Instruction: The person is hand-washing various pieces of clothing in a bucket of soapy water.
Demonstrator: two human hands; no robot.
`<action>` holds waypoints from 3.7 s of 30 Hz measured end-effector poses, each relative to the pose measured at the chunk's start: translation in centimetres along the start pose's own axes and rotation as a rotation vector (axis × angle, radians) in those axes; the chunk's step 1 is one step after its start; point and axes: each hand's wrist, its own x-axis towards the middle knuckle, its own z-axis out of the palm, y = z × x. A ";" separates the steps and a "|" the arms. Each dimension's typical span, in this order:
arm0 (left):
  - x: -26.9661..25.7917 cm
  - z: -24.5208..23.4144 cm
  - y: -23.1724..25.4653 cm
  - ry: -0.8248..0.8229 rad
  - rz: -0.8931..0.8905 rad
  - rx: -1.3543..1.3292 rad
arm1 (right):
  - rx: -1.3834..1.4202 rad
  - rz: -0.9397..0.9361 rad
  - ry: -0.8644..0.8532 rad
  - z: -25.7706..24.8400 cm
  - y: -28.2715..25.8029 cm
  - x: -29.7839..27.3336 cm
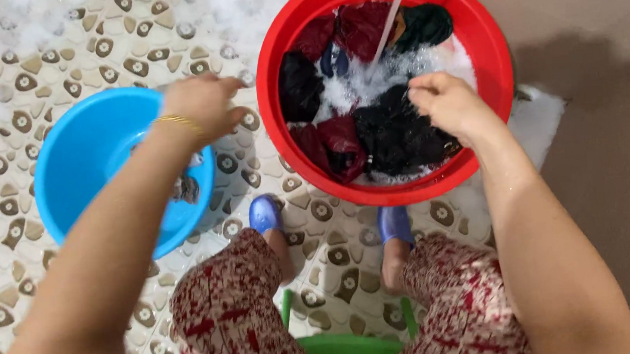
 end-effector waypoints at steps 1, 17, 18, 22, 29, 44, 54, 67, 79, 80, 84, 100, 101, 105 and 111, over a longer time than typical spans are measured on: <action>2.1 1.1 0.7 -0.015 0.047 -0.208 | -0.032 -0.005 -0.034 0.2 0.5 0.8; 26.1 22.7 16.4 0.063 -0.500 -0.817 | -0.795 -0.089 -0.193 11.0 8.8 7.8; 26.2 23.5 16.4 0.036 -0.487 -0.805 | -0.765 -0.076 -0.241 10.9 9.0 8.2; 27.1 23.4 14.2 0.064 -0.342 -0.781 | -0.685 -0.113 -0.351 10.6 12.4 11.4; 19.1 6.8 10.1 0.142 -0.026 -1.003 | -0.110 -0.055 0.140 9.3 4.3 10.6; 17.1 5.1 7.1 0.281 0.366 -1.574 | 0.469 -0.197 0.199 9.1 8.4 11.0; 18.8 15.5 8.4 -0.023 0.330 -0.943 | -0.338 -0.139 0.478 5.1 5.8 5.9; 18.8 13.2 8.1 0.480 0.136 -0.698 | -0.788 -0.212 0.148 11.4 7.4 11.0; 16.7 9.3 13.0 -0.310 0.061 -0.884 | 0.431 0.022 0.117 11.2 4.5 4.6; 16.8 10.2 13.5 -0.310 0.062 -0.881 | 0.434 0.022 0.119 11.4 4.0 4.1; 17.4 12.2 14.4 -0.180 0.276 -1.063 | 0.132 -0.458 -0.100 9.3 3.3 3.4; 19.0 9.4 8.5 -0.263 0.357 -1.118 | 0.567 -0.048 -0.252 3.5 7.6 11.9; 19.9 11.5 8.8 -0.268 0.362 -1.117 | 0.569 -0.045 -0.247 3.7 7.0 12.0; 23.3 19.4 9.7 -0.316 0.212 -1.405 | 0.296 -0.006 -0.024 4.9 5.6 13.9; 23.6 21.9 15.9 0.032 -0.161 -1.324 | -0.454 0.091 0.155 11.3 5.7 17.2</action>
